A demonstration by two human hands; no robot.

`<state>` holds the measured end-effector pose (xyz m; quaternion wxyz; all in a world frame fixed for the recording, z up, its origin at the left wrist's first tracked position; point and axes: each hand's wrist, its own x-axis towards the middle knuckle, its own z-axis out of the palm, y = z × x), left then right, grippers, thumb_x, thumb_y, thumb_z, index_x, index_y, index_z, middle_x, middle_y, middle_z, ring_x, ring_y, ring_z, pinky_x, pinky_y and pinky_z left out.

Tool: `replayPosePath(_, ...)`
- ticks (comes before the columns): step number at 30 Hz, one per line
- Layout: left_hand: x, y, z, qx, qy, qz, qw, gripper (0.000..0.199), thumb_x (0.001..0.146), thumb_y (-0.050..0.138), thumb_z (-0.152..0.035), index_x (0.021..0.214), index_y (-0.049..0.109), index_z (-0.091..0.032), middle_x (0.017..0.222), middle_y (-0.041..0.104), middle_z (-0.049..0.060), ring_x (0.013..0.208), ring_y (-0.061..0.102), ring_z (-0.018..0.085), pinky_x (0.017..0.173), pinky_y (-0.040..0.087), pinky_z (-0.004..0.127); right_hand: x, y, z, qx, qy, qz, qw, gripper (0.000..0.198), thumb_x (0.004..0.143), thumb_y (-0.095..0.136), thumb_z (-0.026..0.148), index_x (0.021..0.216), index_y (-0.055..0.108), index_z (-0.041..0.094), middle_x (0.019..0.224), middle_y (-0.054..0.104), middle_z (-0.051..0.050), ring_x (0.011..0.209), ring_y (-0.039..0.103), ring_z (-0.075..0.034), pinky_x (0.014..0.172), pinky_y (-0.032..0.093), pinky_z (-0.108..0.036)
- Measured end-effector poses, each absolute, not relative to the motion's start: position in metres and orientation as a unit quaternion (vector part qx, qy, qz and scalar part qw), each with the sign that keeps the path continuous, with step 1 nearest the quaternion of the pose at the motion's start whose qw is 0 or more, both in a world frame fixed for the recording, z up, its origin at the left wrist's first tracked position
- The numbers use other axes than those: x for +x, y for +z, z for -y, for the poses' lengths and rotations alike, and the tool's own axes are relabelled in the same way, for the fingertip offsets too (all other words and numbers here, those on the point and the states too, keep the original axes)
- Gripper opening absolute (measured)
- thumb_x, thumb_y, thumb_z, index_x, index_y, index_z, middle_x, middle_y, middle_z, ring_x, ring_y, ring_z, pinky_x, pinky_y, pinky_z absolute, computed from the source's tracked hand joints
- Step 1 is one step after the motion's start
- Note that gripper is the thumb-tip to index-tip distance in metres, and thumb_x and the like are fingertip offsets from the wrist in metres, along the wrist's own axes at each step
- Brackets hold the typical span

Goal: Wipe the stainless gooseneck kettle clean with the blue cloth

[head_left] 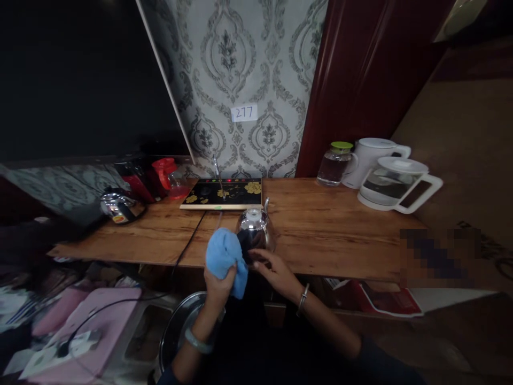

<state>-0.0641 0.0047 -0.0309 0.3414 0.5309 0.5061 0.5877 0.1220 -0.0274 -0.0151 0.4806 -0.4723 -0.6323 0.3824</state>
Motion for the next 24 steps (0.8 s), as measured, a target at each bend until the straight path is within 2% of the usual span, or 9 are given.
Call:
replayPosePath(2,-0.069,-0.026,-0.001,0.506,0.578,-0.516,0.378,0.044,0.06,0.078,-0.045,0.092,0.066,-0.017,0.087,0.074,0.008,0.083,0.071,0.026,0.082,0.058,0.04,0.116,-0.018,0.025,-0.464,0.397,0.621,0.491,0.036,0.088,0.059,0.035,0.121,0.066,0.023,0.118,0.072,-0.009,0.105,0.069,-0.023,0.09,0.057,-0.043)
replayPosePath(8,-0.09,-0.02,0.01,0.463,0.543,-0.523,0.466,0.046,0.063,0.077,-0.043,0.099,0.07,-0.017,0.093,0.076,0.007,0.087,0.072,0.027,0.078,0.058,0.038,0.095,-0.018,0.019,-0.419,0.429,0.589,0.541,0.04,0.086,0.062,0.036,0.125,0.063,0.026,0.122,0.071,-0.009,0.113,0.068,-0.026,0.096,0.055,-0.049)
replayPosePath(11,-0.111,-0.011,0.003,0.447,0.548,-0.539,0.458,0.048,0.062,0.076,-0.046,0.1,0.069,-0.017,0.089,0.075,0.006,0.082,0.071,0.026,0.075,0.058,0.038,0.084,-0.017,0.014,-0.419,0.427,0.577,0.556,0.04,0.084,0.061,0.034,0.123,0.064,0.025,0.121,0.072,-0.009,0.114,0.067,-0.026,0.102,0.05,-0.052)
replayPosePath(14,-0.14,0.008,-0.018,0.426,0.598,-0.578,0.357,0.053,0.06,0.074,-0.049,0.101,0.067,-0.016,0.092,0.074,0.007,0.084,0.07,0.027,0.08,0.058,0.042,0.073,-0.017,0.008,-0.41,0.444,0.556,0.571,0.039,0.082,0.061,0.034,0.119,0.065,0.025,0.118,0.073,-0.008,0.113,0.067,-0.026,0.104,0.049,-0.052)
replayPosePath(17,-0.17,0.034,-0.05,0.448,0.625,-0.604,0.209,0.058,0.058,0.076,-0.048,0.104,0.064,-0.016,0.103,0.071,0.01,0.098,0.067,0.03,0.095,0.052,0.049,0.065,-0.015,0.003,-0.388,0.477,0.526,0.587,0.039,0.079,0.064,0.036,0.117,0.063,0.024,0.115,0.073,-0.008,0.113,0.066,-0.026,0.102,0.049,-0.05)
replayPosePath(19,-0.188,0.049,-0.073,0.49,0.626,-0.597,0.107,0.064,0.06,0.074,-0.047,0.115,0.059,-0.017,0.117,0.067,0.011,0.109,0.062,0.03,0.104,0.046,0.05,0.061,-0.011,0.0,-0.369,0.489,0.517,0.598,0.036,0.079,0.064,0.038,0.112,0.062,0.024,0.111,0.072,-0.007,0.111,0.066,-0.025,0.102,0.048,-0.048)
replayPosePath(21,-0.201,0.058,-0.095,0.544,0.576,-0.609,0.044,0.067,0.061,0.071,-0.044,0.12,0.056,-0.016,0.128,0.06,0.014,0.119,0.056,0.033,0.109,0.04,0.052,0.058,-0.009,-0.002,-0.353,0.491,0.512,0.61,0.029,0.08,0.065,0.039,0.105,0.061,0.024,0.104,0.072,-0.005,0.107,0.066,-0.024,0.101,0.048,-0.044)
replayPosePath(24,-0.21,0.057,-0.119,0.581,0.454,-0.675,-0.028,0.072,0.065,0.065,-0.046,0.126,0.054,-0.01,0.145,0.044,0.024,0.136,0.038,0.044,0.113,0.028,0.063,0.053,-0.01,-0.004,-0.354,0.479,0.504,0.625,0.026,0.079,0.068,0.04,0.095,0.058,0.024,0.094,0.069,-0.002,0.097,0.066,-0.021,0.094,0.051,-0.039)
